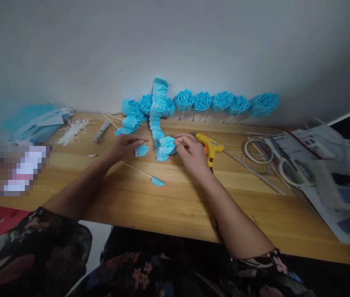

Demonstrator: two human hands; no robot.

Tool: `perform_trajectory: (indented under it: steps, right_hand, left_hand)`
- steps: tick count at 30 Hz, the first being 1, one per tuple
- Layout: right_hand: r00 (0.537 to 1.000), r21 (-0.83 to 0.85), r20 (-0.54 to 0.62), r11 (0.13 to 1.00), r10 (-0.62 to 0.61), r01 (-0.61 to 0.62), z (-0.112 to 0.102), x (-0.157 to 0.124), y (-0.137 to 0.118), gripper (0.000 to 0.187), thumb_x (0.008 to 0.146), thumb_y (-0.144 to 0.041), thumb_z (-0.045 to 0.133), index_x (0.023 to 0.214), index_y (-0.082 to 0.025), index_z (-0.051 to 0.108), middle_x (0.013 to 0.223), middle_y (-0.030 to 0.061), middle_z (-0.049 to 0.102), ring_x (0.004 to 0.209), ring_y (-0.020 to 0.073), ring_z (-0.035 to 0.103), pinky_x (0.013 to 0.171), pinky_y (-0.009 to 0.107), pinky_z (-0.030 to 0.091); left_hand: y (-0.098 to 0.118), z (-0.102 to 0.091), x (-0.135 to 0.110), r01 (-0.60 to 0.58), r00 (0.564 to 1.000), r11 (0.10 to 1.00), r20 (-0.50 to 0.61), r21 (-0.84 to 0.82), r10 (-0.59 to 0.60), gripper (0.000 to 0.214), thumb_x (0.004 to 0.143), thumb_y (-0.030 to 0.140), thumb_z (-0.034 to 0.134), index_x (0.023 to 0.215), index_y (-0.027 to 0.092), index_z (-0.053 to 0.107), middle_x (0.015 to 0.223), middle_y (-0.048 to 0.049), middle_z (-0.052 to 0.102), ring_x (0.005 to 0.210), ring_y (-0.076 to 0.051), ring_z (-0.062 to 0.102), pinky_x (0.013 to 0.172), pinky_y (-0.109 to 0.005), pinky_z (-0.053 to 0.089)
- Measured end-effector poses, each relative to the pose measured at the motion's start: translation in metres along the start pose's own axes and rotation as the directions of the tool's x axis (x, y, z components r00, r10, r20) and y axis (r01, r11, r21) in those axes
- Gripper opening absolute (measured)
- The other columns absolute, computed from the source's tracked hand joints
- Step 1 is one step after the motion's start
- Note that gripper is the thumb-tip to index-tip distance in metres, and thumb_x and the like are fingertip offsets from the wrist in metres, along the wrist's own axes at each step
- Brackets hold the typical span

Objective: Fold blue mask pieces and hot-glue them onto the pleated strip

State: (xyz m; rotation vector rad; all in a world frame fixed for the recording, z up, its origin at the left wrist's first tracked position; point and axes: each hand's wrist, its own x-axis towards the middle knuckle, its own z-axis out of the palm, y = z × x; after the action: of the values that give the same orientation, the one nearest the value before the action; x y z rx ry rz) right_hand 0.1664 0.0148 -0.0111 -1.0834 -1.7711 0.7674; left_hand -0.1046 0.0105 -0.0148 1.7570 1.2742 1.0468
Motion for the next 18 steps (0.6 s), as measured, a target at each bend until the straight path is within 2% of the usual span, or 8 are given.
perform_trajectory:
  steps: [3, 5, 7, 10, 13, 15, 18]
  right_hand:
    - [0.997, 0.010, 0.046, 0.998, -0.057, 0.056, 0.001, -0.002, -0.007, 0.020, 0.093, -0.035, 0.060, 0.078, -0.024, 0.066, 0.109, 0.0065, 0.077, 0.103, 0.0237, 0.070, 0.089, 0.041, 0.053]
    - [0.990, -0.002, 0.079, 0.993, -0.119, 0.119, 0.002, -0.004, -0.013, 0.019, 0.096, -0.034, 0.060, 0.081, -0.025, 0.068, 0.108, 0.0055, 0.078, 0.103, 0.0236, 0.071, 0.094, 0.043, 0.053]
    - [0.979, -0.045, 0.099, 0.982, -0.178, 0.183, 0.003, -0.006, -0.017, 0.016, 0.097, -0.033, 0.061, 0.085, -0.026, 0.070, 0.107, 0.0047, 0.078, 0.105, 0.0244, 0.071, 0.097, 0.045, 0.052]
    - [0.963, -0.117, 0.123, 0.960, -0.239, 0.253, 0.004, -0.008, -0.018, 0.013, 0.096, -0.033, 0.063, 0.089, -0.028, 0.073, 0.108, 0.0042, 0.079, 0.104, 0.0259, 0.071, 0.097, 0.048, 0.052]
    - [0.946, -0.140, 0.142, 0.940, -0.292, 0.311, 0.007, -0.009, -0.018, 0.012, 0.095, -0.033, 0.065, 0.089, -0.029, 0.074, 0.108, 0.0049, 0.079, 0.104, 0.0268, 0.072, 0.096, 0.050, 0.053]
    - [0.941, -0.138, 0.155, 0.937, -0.301, 0.322, 0.008, -0.010, -0.018, 0.013, 0.095, -0.033, 0.064, 0.090, -0.030, 0.076, 0.108, 0.0055, 0.079, 0.103, 0.0274, 0.072, 0.096, 0.051, 0.053]
    - [0.958, -0.118, 0.146, 0.957, -0.248, 0.266, 0.006, -0.011, -0.021, 0.018, 0.098, -0.036, 0.059, 0.102, -0.031, 0.077, 0.112, 0.0053, 0.079, 0.107, 0.0277, 0.072, 0.097, 0.052, 0.053]
  left_hand:
    - [0.004, 0.002, -0.002, -0.083, 0.994, 0.974, -0.047, 0.210, 0.095, 0.048, 0.094, 0.053, 0.062, 0.063, 0.017, 0.067, 0.058, -0.0019, 0.061, 0.058, -0.014, 0.054, 0.058, -0.028, 0.040]
    - [0.012, 0.005, -0.005, -0.172, 0.973, 0.948, -0.106, 0.269, 0.206, 0.048, 0.097, 0.050, 0.059, 0.062, 0.017, 0.065, 0.058, -0.0016, 0.058, 0.059, -0.014, 0.053, 0.061, -0.028, 0.039]
    - [0.020, 0.010, -0.007, -0.251, 0.953, 0.944, -0.114, 0.212, 0.279, 0.044, 0.098, 0.050, 0.058, 0.071, 0.018, 0.071, 0.066, -0.0034, 0.065, 0.065, -0.015, 0.058, 0.063, -0.029, 0.042]
    - [0.029, 0.019, -0.011, -0.303, 0.948, 0.948, -0.070, 0.094, 0.310, 0.030, 0.095, 0.047, 0.066, 0.088, 0.020, 0.078, 0.086, -0.0066, 0.076, 0.078, -0.017, 0.067, 0.068, -0.029, 0.048]
    - [0.032, 0.026, -0.014, -0.369, 0.928, 0.925, -0.015, 0.091, 0.371, 0.019, 0.090, 0.038, 0.073, 0.087, 0.020, 0.078, 0.084, -0.0061, 0.077, 0.079, -0.017, 0.068, 0.072, -0.029, 0.049]
    - [0.032, 0.029, -0.016, -0.366, 0.929, 0.921, -0.001, 0.133, 0.370, 0.018, 0.090, 0.033, 0.071, 0.080, 0.019, 0.076, 0.075, -0.0044, 0.074, 0.072, -0.015, 0.065, 0.069, -0.028, 0.047]
    - [0.032, 0.031, -0.018, -0.283, 0.953, 0.943, -0.058, 0.177, 0.297, 0.020, 0.090, 0.028, 0.066, 0.074, 0.018, 0.070, 0.068, -0.0024, 0.070, 0.062, -0.012, 0.059, 0.060, -0.026, 0.042]
